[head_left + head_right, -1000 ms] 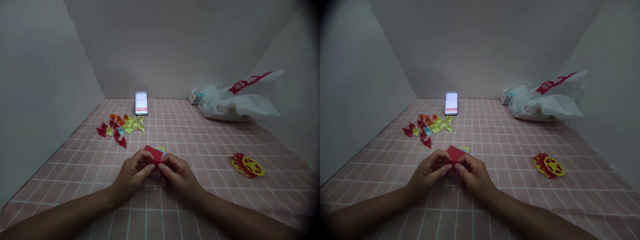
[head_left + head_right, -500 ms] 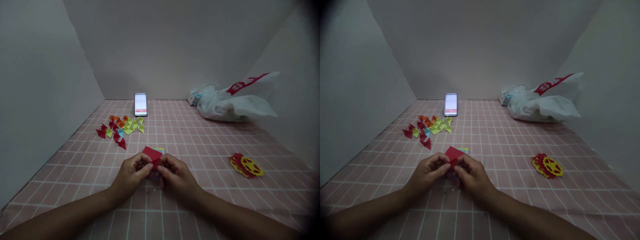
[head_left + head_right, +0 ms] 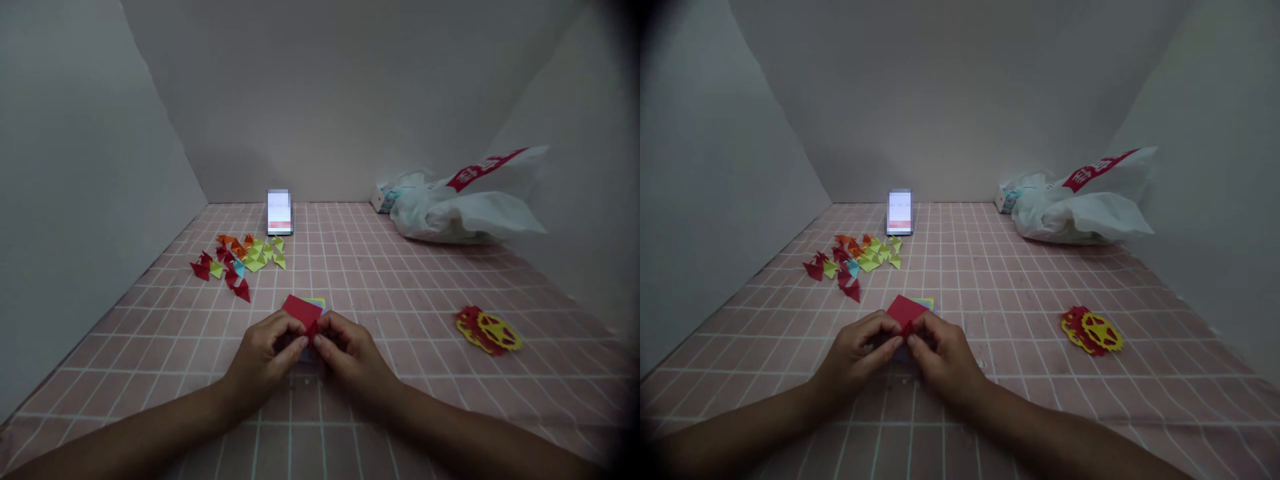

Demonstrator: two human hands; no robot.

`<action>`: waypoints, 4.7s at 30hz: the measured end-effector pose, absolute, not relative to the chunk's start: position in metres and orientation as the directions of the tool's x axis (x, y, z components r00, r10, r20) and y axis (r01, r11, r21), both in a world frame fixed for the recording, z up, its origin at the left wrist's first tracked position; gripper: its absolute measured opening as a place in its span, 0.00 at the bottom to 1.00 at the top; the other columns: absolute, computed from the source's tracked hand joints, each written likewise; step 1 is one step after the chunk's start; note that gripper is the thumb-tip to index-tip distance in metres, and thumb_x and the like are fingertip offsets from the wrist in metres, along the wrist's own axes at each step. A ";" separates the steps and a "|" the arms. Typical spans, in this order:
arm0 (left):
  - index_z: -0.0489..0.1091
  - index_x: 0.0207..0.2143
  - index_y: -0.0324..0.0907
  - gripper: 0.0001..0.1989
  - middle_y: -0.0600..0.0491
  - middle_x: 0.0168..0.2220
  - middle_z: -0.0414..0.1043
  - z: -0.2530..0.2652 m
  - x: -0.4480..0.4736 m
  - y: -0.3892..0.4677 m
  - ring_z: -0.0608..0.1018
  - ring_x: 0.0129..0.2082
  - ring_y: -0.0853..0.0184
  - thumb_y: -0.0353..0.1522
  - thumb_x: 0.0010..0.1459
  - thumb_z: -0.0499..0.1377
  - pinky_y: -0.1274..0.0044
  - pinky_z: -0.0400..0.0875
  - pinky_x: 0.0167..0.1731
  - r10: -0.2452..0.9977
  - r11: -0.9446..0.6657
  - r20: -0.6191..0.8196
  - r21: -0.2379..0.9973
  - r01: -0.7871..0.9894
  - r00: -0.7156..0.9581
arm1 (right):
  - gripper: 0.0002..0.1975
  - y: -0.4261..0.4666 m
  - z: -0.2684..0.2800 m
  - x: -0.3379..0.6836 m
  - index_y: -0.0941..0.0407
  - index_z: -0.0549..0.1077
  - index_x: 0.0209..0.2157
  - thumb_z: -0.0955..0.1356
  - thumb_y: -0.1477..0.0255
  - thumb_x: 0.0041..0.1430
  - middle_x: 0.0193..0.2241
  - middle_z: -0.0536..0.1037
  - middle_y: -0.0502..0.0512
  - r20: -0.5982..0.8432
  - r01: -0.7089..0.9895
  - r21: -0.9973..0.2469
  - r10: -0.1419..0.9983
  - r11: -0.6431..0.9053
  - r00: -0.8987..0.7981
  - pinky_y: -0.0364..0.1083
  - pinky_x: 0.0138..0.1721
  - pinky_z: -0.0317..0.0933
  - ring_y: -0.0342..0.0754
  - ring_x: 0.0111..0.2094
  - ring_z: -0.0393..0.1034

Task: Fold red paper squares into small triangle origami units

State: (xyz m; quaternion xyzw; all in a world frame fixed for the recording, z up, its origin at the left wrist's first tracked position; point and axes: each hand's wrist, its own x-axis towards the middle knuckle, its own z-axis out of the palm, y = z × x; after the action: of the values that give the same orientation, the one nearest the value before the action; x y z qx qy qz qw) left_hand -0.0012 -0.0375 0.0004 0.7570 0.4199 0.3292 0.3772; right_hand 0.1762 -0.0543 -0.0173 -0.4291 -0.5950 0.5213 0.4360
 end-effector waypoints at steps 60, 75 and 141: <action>0.75 0.32 0.38 0.05 0.55 0.26 0.73 0.000 -0.003 -0.033 0.71 0.24 0.73 0.31 0.57 0.61 0.81 0.67 0.26 0.913 -0.016 -0.019 0.997 0.082 0.407 | 0.05 -0.057 -0.014 0.179 0.54 0.69 0.35 0.67 0.78 0.60 0.30 0.72 0.49 0.370 0.174 -0.892 0.894 0.418 -0.253 0.43 0.33 0.60 0.43 0.31 0.66; 0.78 0.32 0.39 0.04 0.52 0.30 0.77 -0.004 -0.005 -0.035 0.76 0.30 0.70 0.30 0.55 0.63 0.80 0.71 0.32 0.932 -0.116 0.071 0.987 0.107 0.356 | 0.11 -0.058 -0.011 0.179 0.54 0.73 0.40 0.66 0.84 0.61 0.35 0.72 0.52 0.557 0.228 -0.762 0.793 0.606 -0.247 0.47 0.41 0.64 0.46 0.39 0.68; 0.74 0.30 0.39 0.06 0.51 0.31 0.75 0.012 -0.010 -0.030 0.76 0.32 0.68 0.27 0.59 0.58 0.77 0.70 0.34 0.843 -0.406 0.255 0.879 0.249 0.474 | 0.07 -0.055 -0.011 0.182 0.55 0.66 0.29 0.65 0.78 0.62 0.30 0.71 0.52 0.453 0.251 -0.820 0.851 0.515 -0.266 0.46 0.35 0.59 0.46 0.33 0.66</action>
State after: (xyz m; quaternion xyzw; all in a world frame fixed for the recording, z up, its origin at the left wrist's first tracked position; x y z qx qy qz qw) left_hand -0.0097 -0.0304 0.0123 0.7553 0.3614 0.3638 0.4081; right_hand 0.1821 -0.0555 -0.0114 -0.3775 -0.7300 0.3167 0.4737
